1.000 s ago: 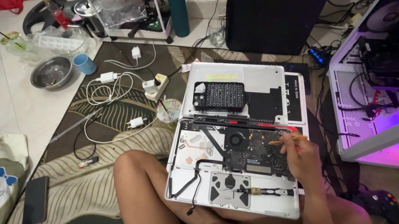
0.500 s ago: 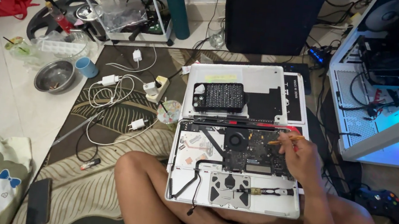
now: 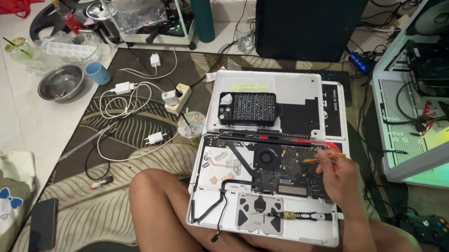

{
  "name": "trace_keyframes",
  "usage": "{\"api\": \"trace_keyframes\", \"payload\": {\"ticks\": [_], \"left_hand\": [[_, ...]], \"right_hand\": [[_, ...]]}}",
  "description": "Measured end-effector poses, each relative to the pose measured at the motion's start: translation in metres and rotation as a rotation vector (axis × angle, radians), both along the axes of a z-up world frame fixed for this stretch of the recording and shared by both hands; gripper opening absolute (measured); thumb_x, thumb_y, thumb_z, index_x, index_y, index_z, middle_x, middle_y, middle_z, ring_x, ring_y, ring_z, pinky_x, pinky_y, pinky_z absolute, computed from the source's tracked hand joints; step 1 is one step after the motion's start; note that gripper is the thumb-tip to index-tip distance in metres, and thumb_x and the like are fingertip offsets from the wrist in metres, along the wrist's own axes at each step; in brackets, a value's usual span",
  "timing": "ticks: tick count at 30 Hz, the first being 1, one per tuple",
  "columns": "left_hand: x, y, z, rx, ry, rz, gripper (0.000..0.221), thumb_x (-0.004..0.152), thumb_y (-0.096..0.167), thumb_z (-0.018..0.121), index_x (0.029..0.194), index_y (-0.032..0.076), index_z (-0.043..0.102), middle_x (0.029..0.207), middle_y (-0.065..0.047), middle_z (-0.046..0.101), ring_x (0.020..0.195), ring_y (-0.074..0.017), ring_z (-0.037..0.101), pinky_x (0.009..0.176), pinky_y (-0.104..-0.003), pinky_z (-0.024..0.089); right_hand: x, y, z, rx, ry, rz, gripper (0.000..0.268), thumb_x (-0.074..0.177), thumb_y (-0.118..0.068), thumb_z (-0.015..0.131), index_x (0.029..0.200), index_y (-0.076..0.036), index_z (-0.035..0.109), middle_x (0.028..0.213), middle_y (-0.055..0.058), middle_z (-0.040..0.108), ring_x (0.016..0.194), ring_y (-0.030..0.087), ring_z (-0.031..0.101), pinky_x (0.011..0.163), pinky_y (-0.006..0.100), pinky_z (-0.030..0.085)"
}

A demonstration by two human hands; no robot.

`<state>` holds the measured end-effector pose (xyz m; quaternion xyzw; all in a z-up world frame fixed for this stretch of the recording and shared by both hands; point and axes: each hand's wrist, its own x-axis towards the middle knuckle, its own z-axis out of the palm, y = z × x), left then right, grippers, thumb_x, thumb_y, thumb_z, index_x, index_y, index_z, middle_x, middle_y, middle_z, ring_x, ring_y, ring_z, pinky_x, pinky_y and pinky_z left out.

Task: The person sits on the floor with an opened laptop and works on its exposed internals. They use a pry tool to lift and adjust components on the motherboard, manipulate small connectors and parts by hand, and continue prying and repositioning parts across the board.

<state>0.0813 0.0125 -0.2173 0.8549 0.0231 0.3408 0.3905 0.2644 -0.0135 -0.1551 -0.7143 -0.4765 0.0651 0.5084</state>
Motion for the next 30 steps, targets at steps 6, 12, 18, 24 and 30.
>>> {"api": "trace_keyframes", "payload": {"ticks": [6, 12, 18, 24, 30], "left_hand": [[-0.016, 0.024, 0.0, 0.027, -0.006, 0.034, 0.017, 0.08, 0.015, 0.073, 0.095, 0.008, 0.07, 0.088, -0.01, 0.068, 0.077, -0.0303, 0.064, 0.075, -0.039, 0.05], [-0.032, 0.043, -0.003, 0.045, -0.005, 0.069, 0.018, 0.08, 0.016, 0.074, 0.095, 0.007, 0.07, 0.089, -0.011, 0.069, 0.077, -0.0304, 0.064, 0.075, -0.039, 0.05], [-0.051, 0.068, 0.0, 0.072, -0.004, 0.121, 0.02, 0.08, 0.016, 0.074, 0.096, 0.006, 0.069, 0.089, -0.011, 0.069, 0.077, -0.0305, 0.065, 0.074, -0.039, 0.05], [-0.064, -0.064, 0.234, 0.091, -0.003, 0.155, 0.021, 0.08, 0.017, 0.075, 0.097, 0.005, 0.069, 0.09, -0.011, 0.069, 0.078, -0.0306, 0.065, 0.074, -0.04, 0.05], [-0.079, -0.069, 0.263, 0.114, 0.0, 0.192, 0.022, 0.08, 0.017, 0.075, 0.097, 0.005, 0.069, 0.091, -0.012, 0.069, 0.078, -0.0307, 0.065, 0.073, -0.04, 0.051]], "right_hand": [[0.001, 0.0, -0.004, -0.052, 0.005, -0.028, 0.028, 0.105, -0.027, 0.065, 0.083, -0.013, 0.076, 0.059, 0.006, 0.071, 0.056, 0.025, 0.063, 0.064, 0.036, 0.052], [0.004, -0.001, -0.009, -0.082, 0.039, -0.042, 0.03, 0.107, -0.03, 0.063, 0.086, -0.012, 0.077, 0.061, 0.007, 0.071, 0.059, 0.026, 0.064, 0.068, 0.038, 0.052], [0.006, 0.0, -0.01, -0.104, 0.025, -0.029, 0.027, 0.108, -0.026, 0.062, 0.09, -0.012, 0.076, 0.063, 0.008, 0.072, 0.061, 0.027, 0.064, 0.069, 0.038, 0.052], [0.008, 0.0, -0.012, -0.083, 0.032, -0.017, 0.026, 0.108, -0.026, 0.062, 0.09, -0.013, 0.076, 0.062, 0.006, 0.072, 0.06, 0.024, 0.064, 0.069, 0.035, 0.053], [0.007, 0.0, -0.012, -0.088, 0.033, -0.013, 0.026, 0.109, -0.026, 0.061, 0.09, -0.014, 0.075, 0.062, 0.006, 0.071, 0.058, 0.025, 0.062, 0.068, 0.035, 0.051]]}}
